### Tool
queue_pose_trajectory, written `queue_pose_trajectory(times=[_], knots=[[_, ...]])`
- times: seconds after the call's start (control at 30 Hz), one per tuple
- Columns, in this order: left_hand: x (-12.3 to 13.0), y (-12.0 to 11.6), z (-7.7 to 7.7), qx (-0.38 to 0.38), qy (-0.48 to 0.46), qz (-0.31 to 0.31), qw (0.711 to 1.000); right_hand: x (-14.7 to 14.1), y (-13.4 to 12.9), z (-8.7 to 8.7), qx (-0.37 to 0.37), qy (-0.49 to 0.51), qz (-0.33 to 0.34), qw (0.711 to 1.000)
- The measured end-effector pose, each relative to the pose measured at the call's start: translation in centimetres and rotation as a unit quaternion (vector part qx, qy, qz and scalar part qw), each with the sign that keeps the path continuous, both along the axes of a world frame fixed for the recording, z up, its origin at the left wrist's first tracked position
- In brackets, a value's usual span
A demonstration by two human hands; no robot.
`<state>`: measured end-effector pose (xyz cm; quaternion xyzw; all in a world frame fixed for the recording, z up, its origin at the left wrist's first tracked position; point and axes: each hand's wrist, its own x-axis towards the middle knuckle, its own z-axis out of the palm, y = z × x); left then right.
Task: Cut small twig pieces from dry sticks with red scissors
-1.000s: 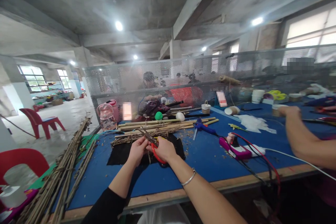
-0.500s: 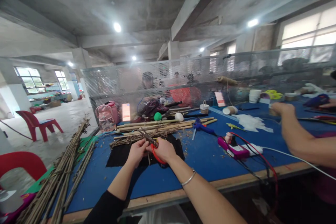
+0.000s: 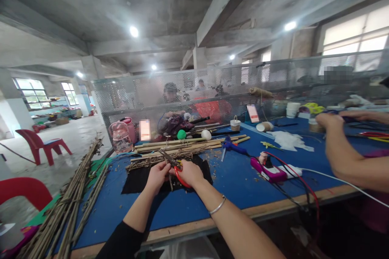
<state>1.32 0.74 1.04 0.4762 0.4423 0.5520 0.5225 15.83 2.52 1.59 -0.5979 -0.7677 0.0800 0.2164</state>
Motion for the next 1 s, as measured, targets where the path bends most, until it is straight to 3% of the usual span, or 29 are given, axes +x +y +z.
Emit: queue_pose_trajectory(times=[0.3,0.7,1.0], knots=[[0.0,0.8,-0.4,-0.016,-0.028,0.000,0.999,0.3,-0.1,0.3,0.044,-0.026,0.003,0.999],[0.1,0.8,-0.3,-0.019,-0.077,0.001,0.997,0.3,0.5,-0.3,0.074,0.018,-0.003,0.997],[-0.1,0.6,-0.1,0.011,-0.048,0.006,0.999,0.0,0.1,-0.4,0.082,0.036,0.036,0.995]])
